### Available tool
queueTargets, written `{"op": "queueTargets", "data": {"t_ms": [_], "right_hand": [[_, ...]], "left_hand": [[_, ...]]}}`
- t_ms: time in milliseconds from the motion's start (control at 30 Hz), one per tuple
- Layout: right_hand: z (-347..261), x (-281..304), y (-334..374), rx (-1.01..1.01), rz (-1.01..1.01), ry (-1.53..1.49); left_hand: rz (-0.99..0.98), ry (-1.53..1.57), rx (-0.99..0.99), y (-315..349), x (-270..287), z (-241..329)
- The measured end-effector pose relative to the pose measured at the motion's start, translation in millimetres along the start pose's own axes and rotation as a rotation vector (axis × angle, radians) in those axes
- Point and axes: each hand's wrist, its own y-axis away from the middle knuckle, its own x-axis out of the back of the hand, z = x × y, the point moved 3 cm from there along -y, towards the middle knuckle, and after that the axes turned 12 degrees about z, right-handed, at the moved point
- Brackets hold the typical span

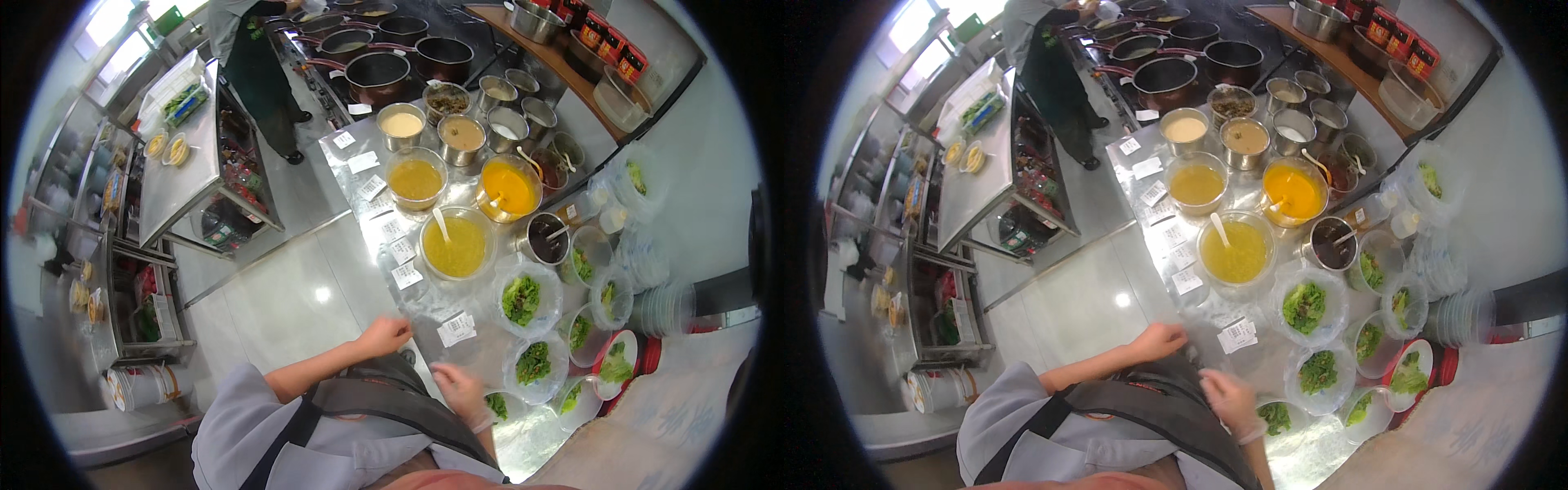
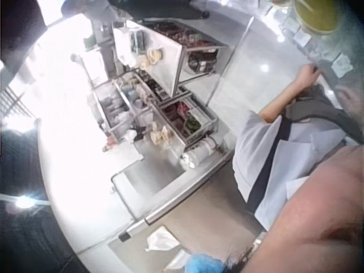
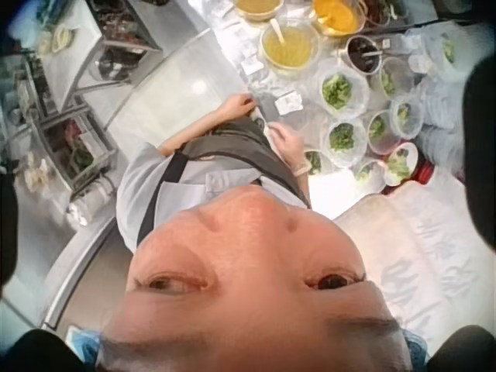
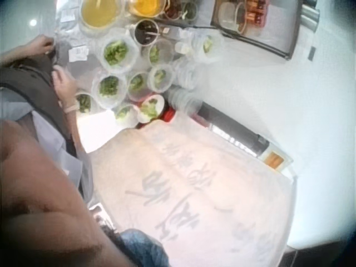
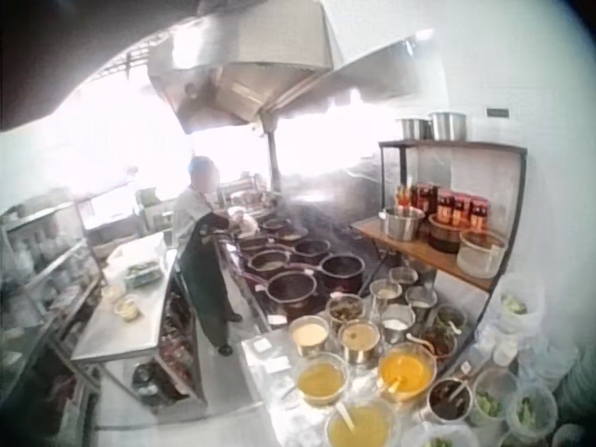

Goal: The person assembles salads in a commercial kitchen by placing lettuce and chickpeas into clear plastic bowls and adding sauces with a ladle. They then place the finished bowls on a stainless steel counter.

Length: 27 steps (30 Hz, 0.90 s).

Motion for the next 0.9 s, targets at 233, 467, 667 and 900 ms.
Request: {"op": "queueTargets", "data": {"t_ms": [233, 467, 667, 900], "right_hand": [[-13.9, -14.5, 36.3, 0.108, -0.104, -0.024], [-27.2, -28.9, 65.1, -0.062, -0.271, -0.12], [-54.6, -75.1, 48.0, 0.077, -0.315, -0.09], [-100.8, -183.4, 12.0, 0.24, -0.487, -0.077]], "left_hand": [[-0.145, -0.642, 0.24, 66.3, -16.6, -178.2], [-0.267, -0.458, 0.777, 198.6, -11.0, -320.4], [-0.141, -0.617, 0.552, 238.6, -16.2, -340.2], [-0.059, -0.502, 0.775, 293.2, 40.7, -395.9]]}}
